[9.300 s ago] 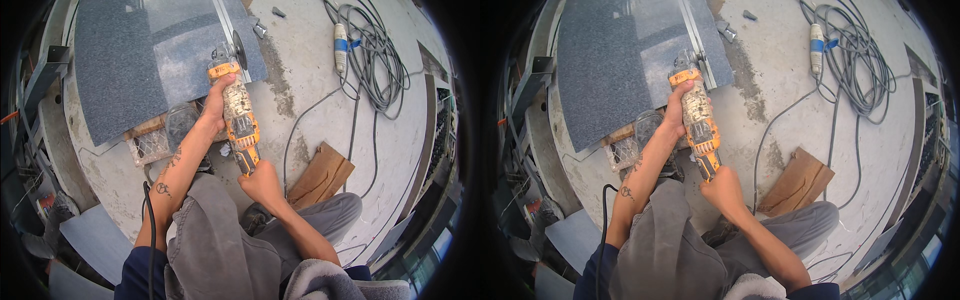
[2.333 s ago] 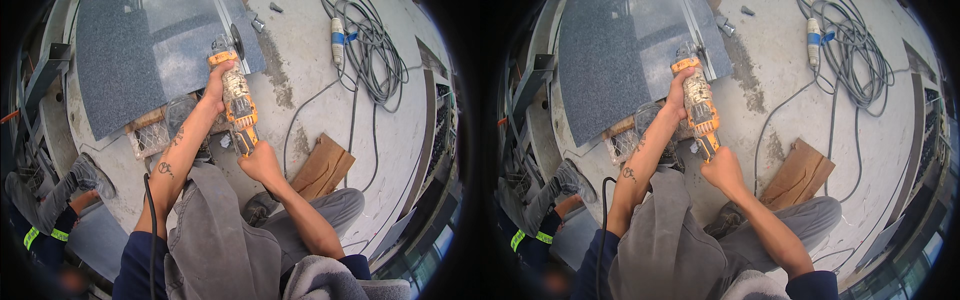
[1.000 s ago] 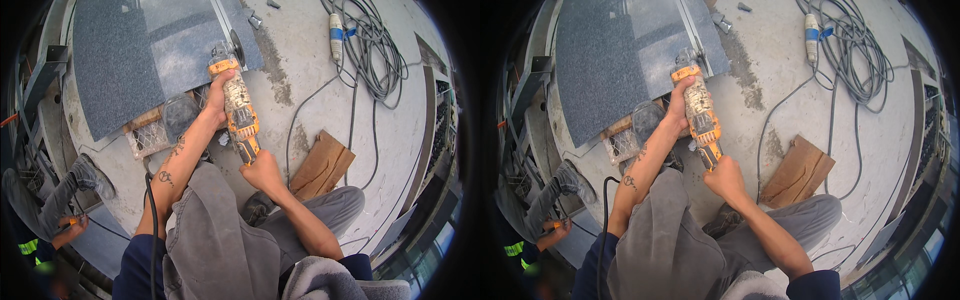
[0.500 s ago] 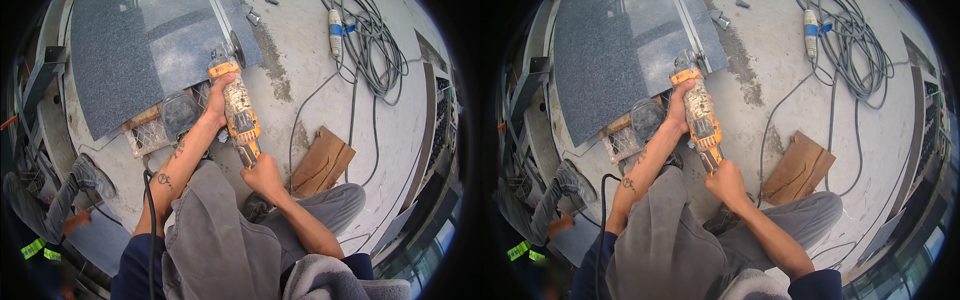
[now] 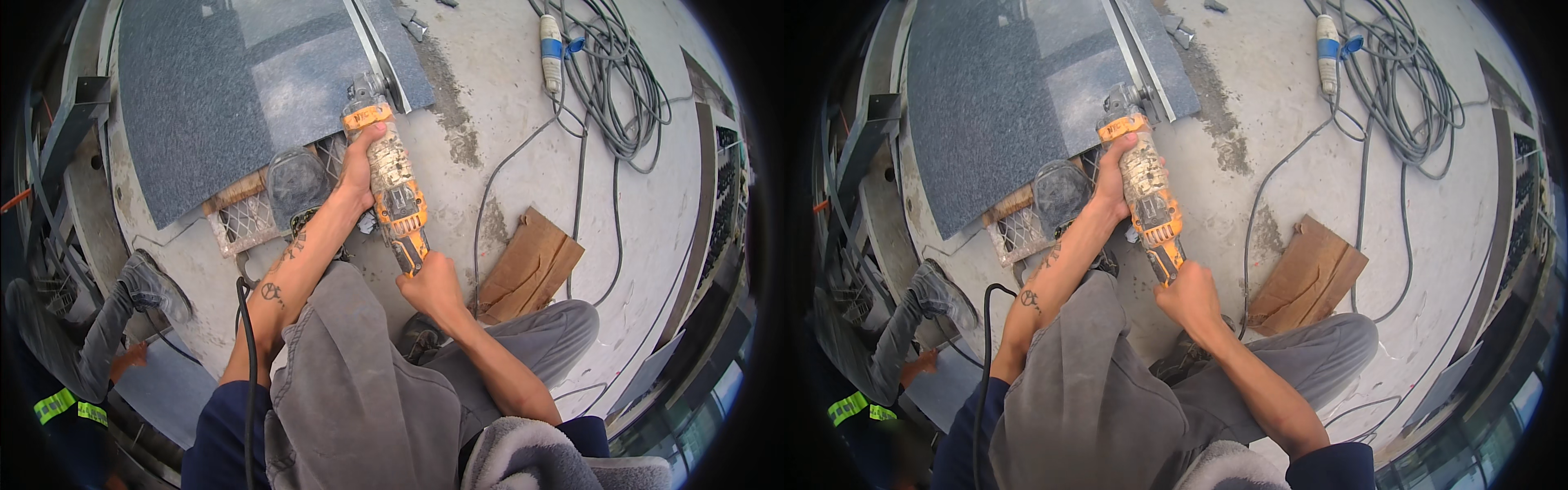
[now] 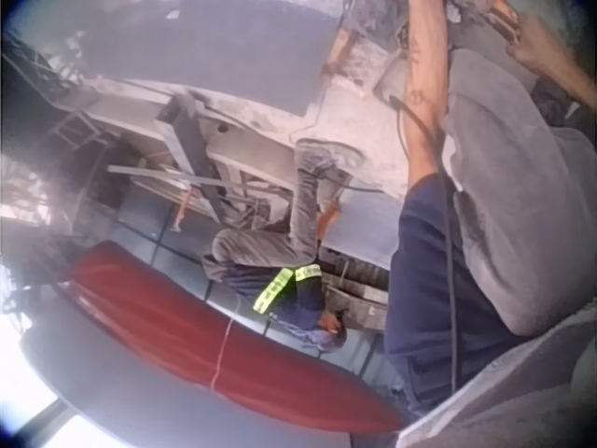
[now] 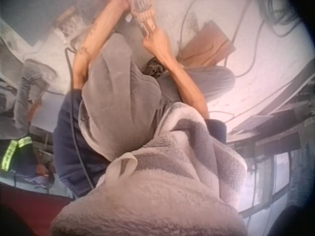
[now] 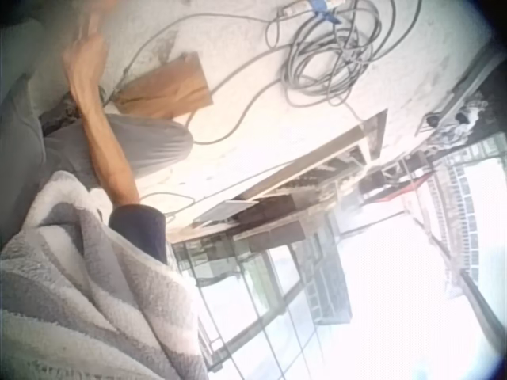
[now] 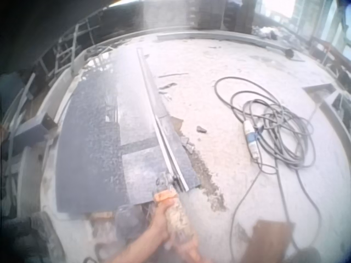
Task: The person uses an angle grinder to cut a large gray tile placed on a wooden support. The cut progresses steadily along a straight line, and the person maintains control of the tool throughout the operation.
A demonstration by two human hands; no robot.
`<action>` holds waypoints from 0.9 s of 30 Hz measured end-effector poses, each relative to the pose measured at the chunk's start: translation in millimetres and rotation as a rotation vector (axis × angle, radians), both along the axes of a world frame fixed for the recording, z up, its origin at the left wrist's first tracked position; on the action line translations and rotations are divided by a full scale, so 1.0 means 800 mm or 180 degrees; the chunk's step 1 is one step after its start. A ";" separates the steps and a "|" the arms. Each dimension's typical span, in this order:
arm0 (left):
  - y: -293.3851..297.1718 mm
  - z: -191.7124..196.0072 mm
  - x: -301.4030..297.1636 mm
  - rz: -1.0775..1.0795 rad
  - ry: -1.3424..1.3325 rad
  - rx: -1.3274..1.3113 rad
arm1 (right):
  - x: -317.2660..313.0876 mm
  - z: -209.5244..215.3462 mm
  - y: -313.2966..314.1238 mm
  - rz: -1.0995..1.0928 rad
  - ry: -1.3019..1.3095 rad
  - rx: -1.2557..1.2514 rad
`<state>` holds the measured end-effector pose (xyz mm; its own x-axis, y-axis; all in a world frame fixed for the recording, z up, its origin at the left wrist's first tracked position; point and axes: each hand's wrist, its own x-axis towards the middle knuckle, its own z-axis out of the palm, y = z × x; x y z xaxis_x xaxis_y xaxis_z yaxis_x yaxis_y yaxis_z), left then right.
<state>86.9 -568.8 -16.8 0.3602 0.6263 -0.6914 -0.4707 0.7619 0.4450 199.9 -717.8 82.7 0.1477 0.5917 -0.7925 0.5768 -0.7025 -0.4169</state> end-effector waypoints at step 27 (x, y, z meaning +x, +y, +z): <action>-0.002 0.018 -0.007 -0.0198 -0.0003 0.0132 | -0.015 -0.007 -0.022 -0.0336 -0.0016 0.0283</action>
<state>81.5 -570.0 -2.4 0.4000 0.6308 -0.6649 -0.4235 0.7706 0.4763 187.8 -735.5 77.5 0.2167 0.6405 -0.7367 0.5041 -0.7197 -0.4775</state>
